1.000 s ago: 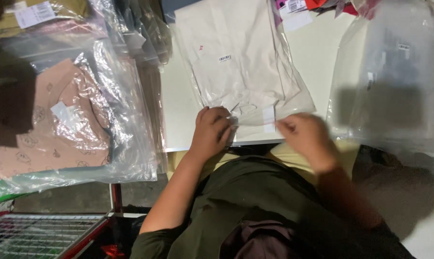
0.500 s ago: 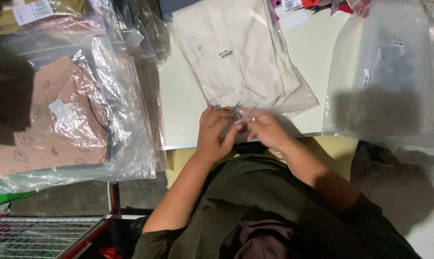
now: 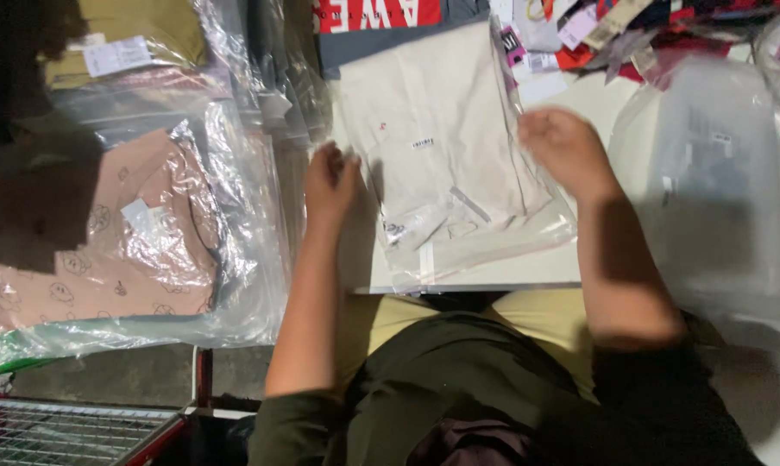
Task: Packaging various items of clothing into clear plastic zip-lock bags.
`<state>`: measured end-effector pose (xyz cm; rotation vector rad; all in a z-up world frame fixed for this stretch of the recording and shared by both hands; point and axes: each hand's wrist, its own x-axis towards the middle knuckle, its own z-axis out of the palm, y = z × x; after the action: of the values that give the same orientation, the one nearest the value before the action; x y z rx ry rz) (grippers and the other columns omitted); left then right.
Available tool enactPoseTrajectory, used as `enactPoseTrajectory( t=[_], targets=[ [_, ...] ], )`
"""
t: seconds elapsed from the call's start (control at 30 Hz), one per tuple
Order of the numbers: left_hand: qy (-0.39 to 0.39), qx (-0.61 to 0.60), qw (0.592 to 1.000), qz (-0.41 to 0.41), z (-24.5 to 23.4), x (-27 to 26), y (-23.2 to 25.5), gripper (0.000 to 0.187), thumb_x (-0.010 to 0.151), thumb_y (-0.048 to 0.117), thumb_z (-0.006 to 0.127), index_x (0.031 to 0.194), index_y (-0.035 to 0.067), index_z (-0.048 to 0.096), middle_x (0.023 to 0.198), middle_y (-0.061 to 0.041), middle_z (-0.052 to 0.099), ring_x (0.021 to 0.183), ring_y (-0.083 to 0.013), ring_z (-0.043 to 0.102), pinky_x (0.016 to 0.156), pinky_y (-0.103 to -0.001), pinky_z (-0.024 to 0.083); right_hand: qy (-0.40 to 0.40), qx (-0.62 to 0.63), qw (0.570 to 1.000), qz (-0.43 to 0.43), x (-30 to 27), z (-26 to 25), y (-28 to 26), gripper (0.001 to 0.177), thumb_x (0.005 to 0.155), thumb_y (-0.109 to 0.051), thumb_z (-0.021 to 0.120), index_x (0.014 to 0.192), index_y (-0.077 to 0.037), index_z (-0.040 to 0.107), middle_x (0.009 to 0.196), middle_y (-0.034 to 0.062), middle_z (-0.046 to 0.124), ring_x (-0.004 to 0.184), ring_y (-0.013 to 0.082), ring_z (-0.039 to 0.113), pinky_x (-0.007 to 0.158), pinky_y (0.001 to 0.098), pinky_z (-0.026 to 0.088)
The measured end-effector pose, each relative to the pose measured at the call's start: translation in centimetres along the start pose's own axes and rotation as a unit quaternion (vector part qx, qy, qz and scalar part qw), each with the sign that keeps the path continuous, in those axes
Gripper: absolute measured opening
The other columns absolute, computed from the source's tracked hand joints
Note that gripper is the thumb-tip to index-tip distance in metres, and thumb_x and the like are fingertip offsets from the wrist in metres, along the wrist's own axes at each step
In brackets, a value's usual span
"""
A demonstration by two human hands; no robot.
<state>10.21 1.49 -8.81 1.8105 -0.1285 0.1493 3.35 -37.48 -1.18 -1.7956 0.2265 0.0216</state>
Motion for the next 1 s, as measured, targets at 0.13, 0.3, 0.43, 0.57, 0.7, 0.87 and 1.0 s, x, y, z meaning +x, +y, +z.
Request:
enactPoseTrajectory(
  t=[0.13,0.3,0.43,0.57,0.7,0.87,1.0],
  targets=[
    [0.038,-0.018,0.999,-0.026,1.6,6.5,-4.4,0.052,0.091,0.021,0.076,0.128,-0.006,0.052,0.113,-0.018,0.07,0.1,-0.0236,0.07,0.087,-0.035,0.056,0.049,-0.077,0.995,-0.026,7.8,-0.4,3.1,0.04,0.095,-0.009,0.073,0.132,0.002,0.063,0.113,0.0079,0.07,0.1,0.0134,0.067,0.084,0.0257,0.054],
    [-0.06,0.251,0.94,-0.222,1.0,7.5,5.1,0.042,0.08,0.033,0.089,0.101,0.0,0.072,0.089,-0.008,0.067,0.083,-0.0226,0.067,0.076,-0.034,0.053,-0.012,-0.051,0.994,0.1,12.9,-1.2,6.9,0.044,0.083,-0.005,0.078,0.125,0.003,0.065,0.106,0.0093,0.074,0.094,0.0161,0.072,0.081,0.026,0.057],
    [-0.04,0.096,0.977,-0.185,2.0,7.4,-0.4,0.024,0.083,0.019,0.083,0.088,-0.002,0.071,0.08,-0.009,0.071,0.073,-0.0205,0.066,0.066,-0.034,0.055,-0.016,-0.051,0.988,0.146,11.4,-0.2,3.6,0.039,0.085,-0.005,0.078,0.122,-0.001,0.069,0.1,0.0091,0.073,0.081,0.0147,0.065,0.066,0.0276,0.048],
    [-0.045,-0.156,0.948,-0.274,2.0,7.1,2.3,0.008,0.09,0.003,0.069,0.087,0.003,0.062,0.071,-0.011,0.067,0.057,-0.021,0.064,0.051,-0.035,0.054,0.014,0.006,0.982,0.188,9.7,0.0,0.6,0.018,0.095,-0.011,0.07,0.112,-0.006,0.067,0.096,0.005,0.069,0.074,0.0165,0.067,0.053,0.0284,0.045],
    [-0.023,-0.236,0.934,-0.267,1.0,5.4,8.4,0.005,0.095,0.002,0.06,0.094,0.007,0.062,0.085,-0.006,0.069,0.073,-0.0166,0.076,0.065,-0.033,0.064,-0.001,0.164,0.98,0.112,8.2,-0.3,1.6,0.008,0.1,-0.008,0.061,0.107,-0.005,0.059,0.104,0.0067,0.066,0.094,0.0257,0.076,0.07,0.0322,0.062],
    [-0.081,-0.181,0.978,-0.07,0.0,-0.4,0.0,0.011,0.095,-0.006,0.059,0.101,-0.001,0.066,0.107,-0.009,0.069,0.097,-0.0168,0.065,0.087,-0.029,0.053,0.003,0.377,0.923,0.072,5.9,-0.9,4.3,0.013,0.093,-0.002,0.053,0.103,0.002,0.06,0.111,0.0178,0.07,0.102,0.0295,0.075,0.09,0.0376,0.065],
    [-0.122,-0.395,0.907,-0.079,0.5,-4.7,2.1,0.021,0.094,-0.004,0.05,0.089,-0.001,0.07,0.117,-0.015,0.075,0.122,-0.0231,0.069,0.112,-0.03,0.055,-0.012,0.404,0.914,0.05,4.7,-1.9,8.9,0.007,0.095,0.001,0.055,0.094,0.008,0.055,0.111,0.0227,0.068,0.09,0.0246,0.06,0.083,0.0364,0.051]
  ],
)
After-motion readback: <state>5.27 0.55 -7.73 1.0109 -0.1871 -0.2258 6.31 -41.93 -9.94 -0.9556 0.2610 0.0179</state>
